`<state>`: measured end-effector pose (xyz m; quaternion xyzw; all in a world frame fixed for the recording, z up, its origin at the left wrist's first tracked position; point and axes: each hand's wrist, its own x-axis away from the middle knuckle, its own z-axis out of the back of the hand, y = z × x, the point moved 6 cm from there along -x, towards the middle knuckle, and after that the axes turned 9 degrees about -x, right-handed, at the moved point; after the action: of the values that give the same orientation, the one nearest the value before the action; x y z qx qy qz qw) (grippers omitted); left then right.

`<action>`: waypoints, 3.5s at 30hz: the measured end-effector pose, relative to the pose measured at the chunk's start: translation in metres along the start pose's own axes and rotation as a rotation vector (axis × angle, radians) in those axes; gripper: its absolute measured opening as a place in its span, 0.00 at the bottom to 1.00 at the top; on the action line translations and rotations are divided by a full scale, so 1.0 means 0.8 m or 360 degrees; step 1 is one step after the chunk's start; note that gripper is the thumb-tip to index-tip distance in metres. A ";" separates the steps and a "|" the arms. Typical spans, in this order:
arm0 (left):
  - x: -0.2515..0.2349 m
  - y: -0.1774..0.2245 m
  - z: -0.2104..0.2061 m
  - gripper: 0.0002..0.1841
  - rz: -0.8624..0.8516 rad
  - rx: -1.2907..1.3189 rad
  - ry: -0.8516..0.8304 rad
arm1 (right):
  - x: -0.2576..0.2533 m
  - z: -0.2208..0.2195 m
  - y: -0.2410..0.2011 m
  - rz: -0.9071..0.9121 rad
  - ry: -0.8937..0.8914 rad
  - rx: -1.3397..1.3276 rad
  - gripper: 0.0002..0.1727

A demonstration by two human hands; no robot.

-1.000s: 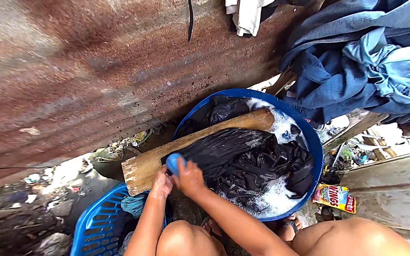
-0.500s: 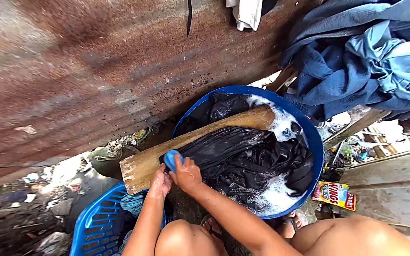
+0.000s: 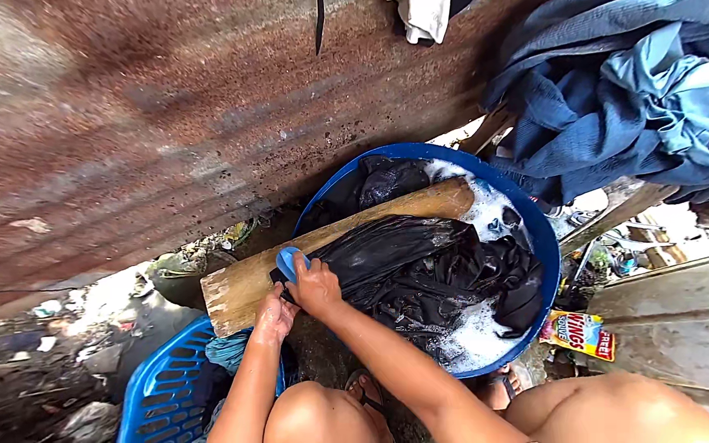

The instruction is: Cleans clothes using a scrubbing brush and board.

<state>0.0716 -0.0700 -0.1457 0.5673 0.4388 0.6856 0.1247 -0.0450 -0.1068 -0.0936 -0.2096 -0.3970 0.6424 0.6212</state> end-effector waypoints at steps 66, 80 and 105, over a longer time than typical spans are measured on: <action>-0.007 0.001 0.001 0.23 -0.0013 -0.0074 -0.0113 | 0.011 0.282 0.244 -0.0753 0.0883 0.0219 0.45; -0.007 0.001 0.002 0.22 -0.0025 -0.0062 -0.0091 | 0.011 0.272 0.231 -0.0680 0.0780 0.0193 0.45; -0.004 0.000 0.007 0.21 -0.0073 -0.0125 -0.0040 | 0.015 0.023 0.021 0.0065 -0.0102 0.0066 0.41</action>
<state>0.0775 -0.0700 -0.1478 0.5603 0.4227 0.6922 0.1681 -0.0709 -0.0985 -0.0927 -0.1839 -0.3989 0.6695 0.5991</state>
